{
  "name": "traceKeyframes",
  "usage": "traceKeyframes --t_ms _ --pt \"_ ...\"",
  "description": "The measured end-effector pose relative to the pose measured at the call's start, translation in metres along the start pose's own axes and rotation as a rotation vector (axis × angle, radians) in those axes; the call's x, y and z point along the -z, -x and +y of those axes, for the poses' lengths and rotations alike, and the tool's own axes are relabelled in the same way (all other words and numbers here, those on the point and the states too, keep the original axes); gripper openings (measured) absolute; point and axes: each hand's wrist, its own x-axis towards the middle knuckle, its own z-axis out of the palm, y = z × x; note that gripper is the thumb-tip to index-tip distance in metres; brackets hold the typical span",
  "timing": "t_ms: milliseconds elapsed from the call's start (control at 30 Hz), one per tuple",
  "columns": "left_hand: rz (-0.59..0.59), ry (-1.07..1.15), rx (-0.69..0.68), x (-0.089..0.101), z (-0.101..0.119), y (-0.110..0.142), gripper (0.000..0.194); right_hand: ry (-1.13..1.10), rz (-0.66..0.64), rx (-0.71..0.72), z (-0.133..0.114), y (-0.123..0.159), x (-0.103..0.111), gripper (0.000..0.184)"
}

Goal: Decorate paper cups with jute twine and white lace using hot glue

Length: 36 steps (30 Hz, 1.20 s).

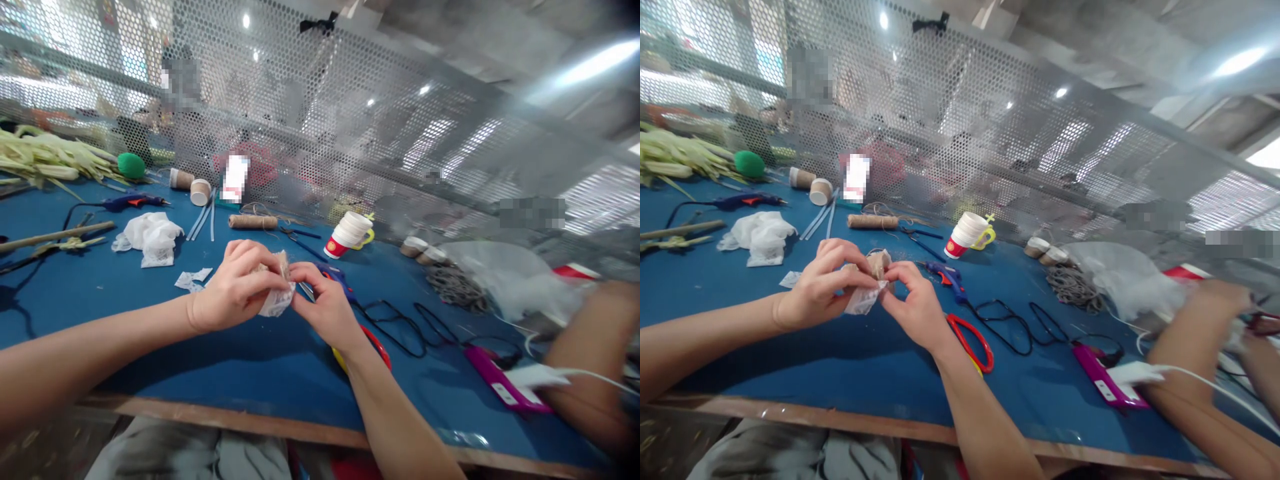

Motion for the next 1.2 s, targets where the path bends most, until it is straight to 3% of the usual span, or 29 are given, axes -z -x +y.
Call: traceKeyframes --t_ms 233,500,1200 --pt "0.028 0.390 0.560 0.005 0.003 -0.010 0.008 -0.028 -0.024 0.023 -0.007 0.002 0.002 0.004" --pt "0.036 0.629 0.826 0.002 0.001 -0.017 0.021 -0.046 -0.079 0.014 -0.013 0.005 0.003 0.004" --pt "-0.020 0.672 0.872 0.001 -0.006 -0.015 0.028 -0.002 -0.100 0.098 -0.016 0.008 0.005 0.006"
